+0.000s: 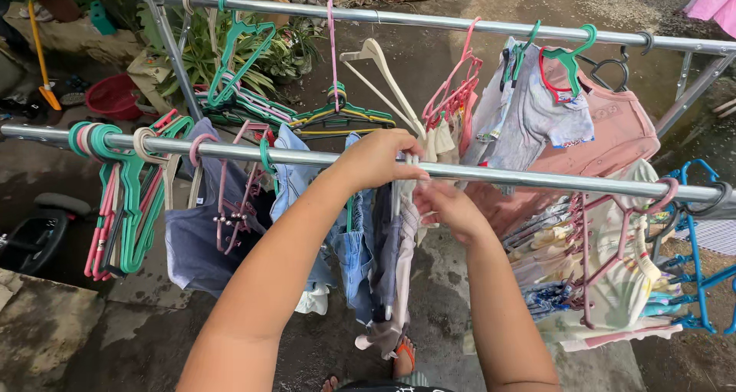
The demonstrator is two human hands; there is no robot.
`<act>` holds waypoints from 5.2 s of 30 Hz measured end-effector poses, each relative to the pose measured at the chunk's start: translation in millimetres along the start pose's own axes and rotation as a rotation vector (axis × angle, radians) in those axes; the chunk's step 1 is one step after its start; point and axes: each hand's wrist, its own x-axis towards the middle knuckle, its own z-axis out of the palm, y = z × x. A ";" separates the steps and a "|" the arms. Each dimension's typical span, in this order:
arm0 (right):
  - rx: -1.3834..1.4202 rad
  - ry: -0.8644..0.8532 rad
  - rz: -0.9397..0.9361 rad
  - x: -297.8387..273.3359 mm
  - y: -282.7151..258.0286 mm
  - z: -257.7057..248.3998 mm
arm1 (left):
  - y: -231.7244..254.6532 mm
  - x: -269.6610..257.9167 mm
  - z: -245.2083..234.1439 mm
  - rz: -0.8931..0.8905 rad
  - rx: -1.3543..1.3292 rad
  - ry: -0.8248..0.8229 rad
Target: The person takes various items of clothing from a laundry basket and hangs them on a drying rack using plastic hangers.
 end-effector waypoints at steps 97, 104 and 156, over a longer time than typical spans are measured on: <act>0.052 0.333 -0.330 -20.6 76.2 151.5 | -88.9 -159.2 -140.6 -0.318 0.271 0.308; -0.075 0.359 -0.381 89.9 44.8 132.9 | -94.2 -124.6 -157.9 -0.732 0.279 -0.060; -0.215 -0.001 -0.067 44.2 -14.0 269.3 | -90.7 -149.1 -139.1 -0.339 0.336 0.540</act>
